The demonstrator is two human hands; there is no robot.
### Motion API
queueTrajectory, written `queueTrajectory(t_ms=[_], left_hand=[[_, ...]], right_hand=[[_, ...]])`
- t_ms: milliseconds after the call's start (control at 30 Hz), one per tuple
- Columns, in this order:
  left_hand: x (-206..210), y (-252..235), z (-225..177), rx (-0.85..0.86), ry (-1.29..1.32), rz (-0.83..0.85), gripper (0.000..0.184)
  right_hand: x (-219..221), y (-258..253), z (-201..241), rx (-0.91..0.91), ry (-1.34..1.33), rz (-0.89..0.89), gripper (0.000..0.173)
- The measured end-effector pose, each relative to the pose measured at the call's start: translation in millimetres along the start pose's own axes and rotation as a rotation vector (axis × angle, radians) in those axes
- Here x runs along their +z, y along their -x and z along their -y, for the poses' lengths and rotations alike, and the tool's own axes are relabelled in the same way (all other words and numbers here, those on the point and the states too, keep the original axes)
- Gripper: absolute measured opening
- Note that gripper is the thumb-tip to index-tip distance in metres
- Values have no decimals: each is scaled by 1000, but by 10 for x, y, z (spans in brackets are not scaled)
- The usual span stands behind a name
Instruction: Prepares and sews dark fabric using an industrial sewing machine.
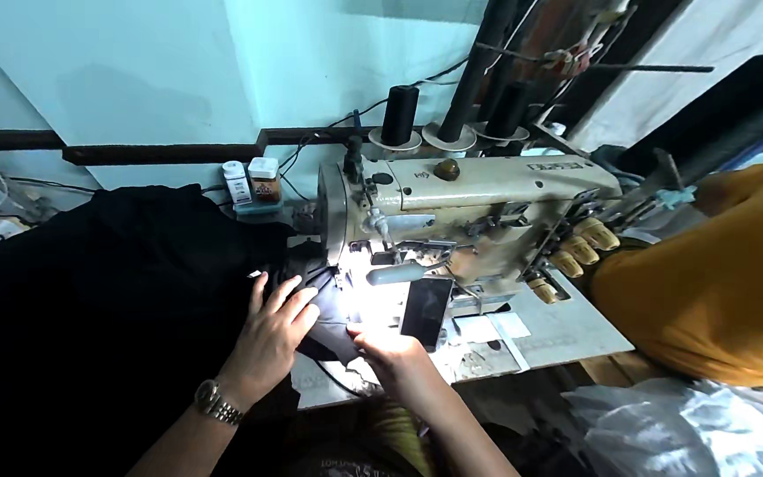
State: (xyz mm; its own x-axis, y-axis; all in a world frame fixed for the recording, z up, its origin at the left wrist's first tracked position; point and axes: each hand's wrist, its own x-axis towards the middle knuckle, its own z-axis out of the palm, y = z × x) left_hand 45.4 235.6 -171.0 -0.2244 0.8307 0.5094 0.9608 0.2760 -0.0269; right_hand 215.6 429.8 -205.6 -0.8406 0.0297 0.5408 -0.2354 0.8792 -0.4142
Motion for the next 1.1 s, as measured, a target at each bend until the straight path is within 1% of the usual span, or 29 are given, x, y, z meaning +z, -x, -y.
queueTrajectory(t_ms=[67, 100, 167, 300, 400, 567, 700, 867, 933, 967, 1033, 1067, 1100], left_hand=[[-25, 28, -56, 57, 115, 15, 19], [-17, 38, -64, 83, 152, -4, 17], [-14, 49, -39, 98, 144, -20, 15], [-54, 29, 4, 77, 81, 9, 26], [-27, 25, 16, 76, 79, 28, 31], [-19, -20, 45, 78, 60, 20, 30], [47, -150, 161, 71, 75, 26, 31], [189, -413, 389, 47, 82, 49, 36], [223, -458, 445, 23, 88, 58, 39], [213, -458, 445, 1, 94, 74, 40], [62, -430, 376, -75, 119, 204, 44], [-50, -422, 331, -101, 158, 278, 43], [-140, -413, 291, -123, 223, 331, 38]], right_hand=[[-4, 81, 55, 6, -51, 9, 16], [-8, 122, 71, 7, -70, 2, 16], [-38, 175, 89, 14, -109, -21, 17], [-71, 200, 92, 25, -116, -29, 18], [-40, 203, 79, 29, -60, -27, 17], [5, 200, 72, 44, -35, -30, 22], [65, 51, -22, 19, 49, -109, 26], [196, -231, -158, -37, 249, -237, 23], [269, -293, -177, -27, 277, -257, 23], [298, -311, -182, -19, 275, -259, 23], [320, -322, -172, -7, 251, -250, 22], [316, -320, -175, -10, 239, -247, 21], [310, -304, -183, -10, 228, -238, 21]])
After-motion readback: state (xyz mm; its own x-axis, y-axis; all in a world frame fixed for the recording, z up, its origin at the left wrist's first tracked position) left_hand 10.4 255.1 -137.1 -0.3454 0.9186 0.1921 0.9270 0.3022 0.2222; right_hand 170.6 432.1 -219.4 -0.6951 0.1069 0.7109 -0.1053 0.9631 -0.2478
